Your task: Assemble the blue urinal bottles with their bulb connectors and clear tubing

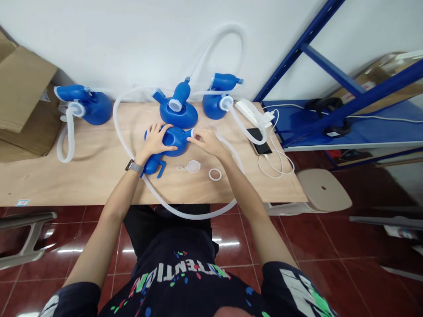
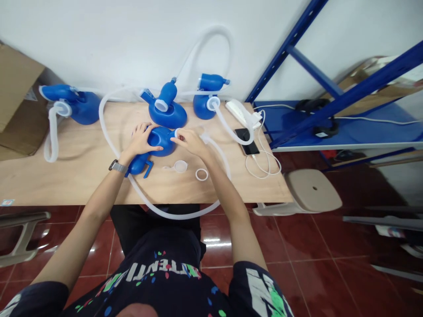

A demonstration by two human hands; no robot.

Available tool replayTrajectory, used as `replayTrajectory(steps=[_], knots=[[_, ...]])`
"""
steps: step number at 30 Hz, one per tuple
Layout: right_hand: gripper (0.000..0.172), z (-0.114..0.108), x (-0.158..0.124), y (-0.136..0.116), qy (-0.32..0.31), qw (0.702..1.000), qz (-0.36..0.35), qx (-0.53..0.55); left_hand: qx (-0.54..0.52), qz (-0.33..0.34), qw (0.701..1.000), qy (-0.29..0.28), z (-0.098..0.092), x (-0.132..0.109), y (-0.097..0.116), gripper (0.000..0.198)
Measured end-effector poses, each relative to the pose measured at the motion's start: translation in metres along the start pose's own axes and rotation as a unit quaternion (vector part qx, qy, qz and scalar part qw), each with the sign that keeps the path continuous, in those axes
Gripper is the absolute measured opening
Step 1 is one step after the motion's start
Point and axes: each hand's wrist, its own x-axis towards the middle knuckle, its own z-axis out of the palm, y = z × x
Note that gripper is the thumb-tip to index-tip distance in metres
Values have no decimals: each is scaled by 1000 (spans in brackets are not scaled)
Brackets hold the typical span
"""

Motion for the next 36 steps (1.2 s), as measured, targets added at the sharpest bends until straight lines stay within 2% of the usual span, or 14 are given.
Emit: replayTrajectory(steps=[6,8,12,16,18,21,23,25,26,28,30,32,34,36], knots=[[48,-8,5,-2,-49,999,-11,3,-12,15,1000,-5,0,-1,-4,107],[50,-9,2,1,-30,999,0,35,-12,25,1000,-3,0,-3,-7,109],[57,-21,-13,9,48,992,52,107,-12,30,999,-9,-1,0,-11,112],[57,-31,-41,9,68,995,54,44,-6,36,999,-13,-12,1,-1,116],[57,-30,-63,5,77,994,63,38,10,7,1000,23,-18,-14,7,112],[57,-18,-98,-2,82,991,74,75,46,-114,989,80,-21,-60,16,99],[57,-5,-116,-10,89,985,93,115,50,-204,976,56,-16,-98,19,96],[55,10,-124,-20,94,976,115,159,30,-246,969,6,-10,-131,20,92],[54,18,-124,-25,96,971,123,180,8,-242,970,-6,-8,-143,21,90],[53,33,-117,-38,112,962,127,212,-43,-193,980,9,-8,-160,28,86],[49,45,-105,-51,152,954,119,231,-84,-125,988,40,-16,-169,41,83],[41,52,-95,-63,188,950,90,233,-99,-84,991,41,-28,-174,59,82],[34,54,-91,-75,179,960,44,211,-97,-72,993,16,-40,-178,80,81],[32,57,-93,-85,133,976,6,175,-94,-57,994,1,-48,-181,99,81]])
